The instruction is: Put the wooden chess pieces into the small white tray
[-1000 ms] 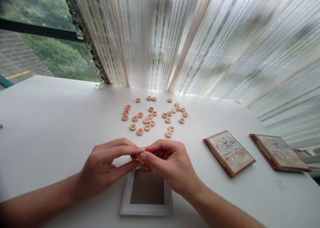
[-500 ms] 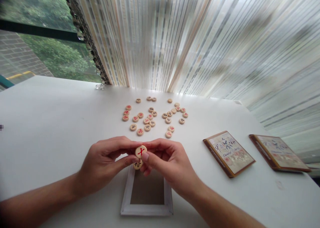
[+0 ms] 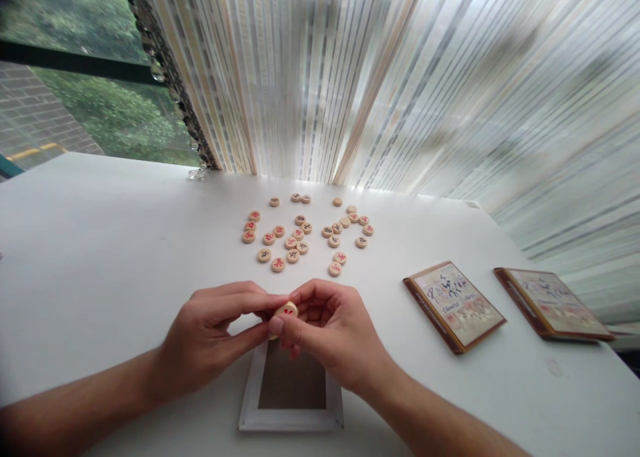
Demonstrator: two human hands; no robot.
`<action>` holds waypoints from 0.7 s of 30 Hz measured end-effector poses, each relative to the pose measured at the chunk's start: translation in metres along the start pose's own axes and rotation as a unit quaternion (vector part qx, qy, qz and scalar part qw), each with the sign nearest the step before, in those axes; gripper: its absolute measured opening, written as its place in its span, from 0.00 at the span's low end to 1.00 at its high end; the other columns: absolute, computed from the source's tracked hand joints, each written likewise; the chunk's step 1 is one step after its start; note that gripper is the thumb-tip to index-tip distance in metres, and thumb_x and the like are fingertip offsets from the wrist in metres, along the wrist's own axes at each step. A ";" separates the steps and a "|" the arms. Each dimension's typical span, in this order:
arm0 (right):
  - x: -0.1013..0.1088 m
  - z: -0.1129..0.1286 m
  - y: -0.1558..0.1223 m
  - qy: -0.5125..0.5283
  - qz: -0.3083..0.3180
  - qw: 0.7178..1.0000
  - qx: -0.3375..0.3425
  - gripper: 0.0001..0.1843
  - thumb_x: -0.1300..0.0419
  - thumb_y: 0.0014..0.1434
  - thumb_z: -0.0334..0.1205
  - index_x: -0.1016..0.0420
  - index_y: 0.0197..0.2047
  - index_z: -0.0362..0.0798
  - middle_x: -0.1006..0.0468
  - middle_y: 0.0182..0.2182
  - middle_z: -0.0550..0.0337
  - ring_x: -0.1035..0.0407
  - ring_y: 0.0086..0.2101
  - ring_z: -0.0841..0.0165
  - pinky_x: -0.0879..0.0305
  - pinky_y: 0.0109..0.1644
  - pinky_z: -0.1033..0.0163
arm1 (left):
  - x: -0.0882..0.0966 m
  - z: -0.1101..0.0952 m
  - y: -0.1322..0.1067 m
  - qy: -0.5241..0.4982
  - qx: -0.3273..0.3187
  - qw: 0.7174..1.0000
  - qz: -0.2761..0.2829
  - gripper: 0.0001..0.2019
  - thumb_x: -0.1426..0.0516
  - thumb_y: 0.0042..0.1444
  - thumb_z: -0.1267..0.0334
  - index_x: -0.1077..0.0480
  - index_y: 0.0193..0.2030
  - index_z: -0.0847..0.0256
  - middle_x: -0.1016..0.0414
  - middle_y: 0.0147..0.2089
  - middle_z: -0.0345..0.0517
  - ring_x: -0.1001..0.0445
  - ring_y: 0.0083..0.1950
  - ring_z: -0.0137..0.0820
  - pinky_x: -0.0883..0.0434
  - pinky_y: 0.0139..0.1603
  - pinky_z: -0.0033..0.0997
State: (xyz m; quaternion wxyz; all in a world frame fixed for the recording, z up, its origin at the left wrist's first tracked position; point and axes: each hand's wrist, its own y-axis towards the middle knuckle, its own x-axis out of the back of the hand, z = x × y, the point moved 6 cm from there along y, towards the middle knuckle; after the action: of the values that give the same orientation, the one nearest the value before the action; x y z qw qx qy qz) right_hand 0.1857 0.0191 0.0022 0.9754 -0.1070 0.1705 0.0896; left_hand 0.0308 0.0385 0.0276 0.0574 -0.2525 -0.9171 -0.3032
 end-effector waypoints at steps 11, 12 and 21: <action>-0.002 0.001 -0.004 -0.045 0.024 0.999 0.019 0.21 0.21 0.55 0.51 0.24 0.33 0.45 0.20 0.22 0.61 0.28 0.19 0.73 0.30 0.23 0.70 | 0.001 -0.001 0.001 -0.002 -0.001 1.000 0.001 0.15 0.31 0.60 0.73 0.16 0.54 0.62 0.15 0.38 0.48 0.17 0.36 0.30 0.20 0.41 0.25; -0.003 0.001 -0.004 -0.051 0.027 0.998 0.022 0.21 0.23 0.57 0.53 0.24 0.34 0.45 0.20 0.21 0.61 0.28 0.20 0.73 0.30 0.23 0.70 | 0.001 -0.001 0.001 -0.004 0.005 1.000 0.001 0.14 0.31 0.61 0.72 0.16 0.53 0.62 0.15 0.37 0.48 0.17 0.36 0.30 0.21 0.41 0.26; -0.005 0.006 -0.005 -0.039 0.062 0.996 0.053 0.17 0.30 0.67 0.50 0.22 0.38 0.44 0.20 0.28 0.60 0.27 0.24 0.74 0.28 0.28 0.70 | 0.003 0.003 0.001 -0.049 0.059 0.997 -0.018 0.14 0.31 0.62 0.69 0.16 0.54 0.62 0.13 0.38 0.48 0.16 0.36 0.29 0.20 0.40 0.24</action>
State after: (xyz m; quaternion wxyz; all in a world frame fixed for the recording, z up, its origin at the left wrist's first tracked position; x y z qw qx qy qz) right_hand 0.1836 0.0150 0.0101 0.9783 -0.0405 0.1433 0.1443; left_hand 0.0291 0.0424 0.0263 0.0221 -0.2470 -0.9395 -0.2364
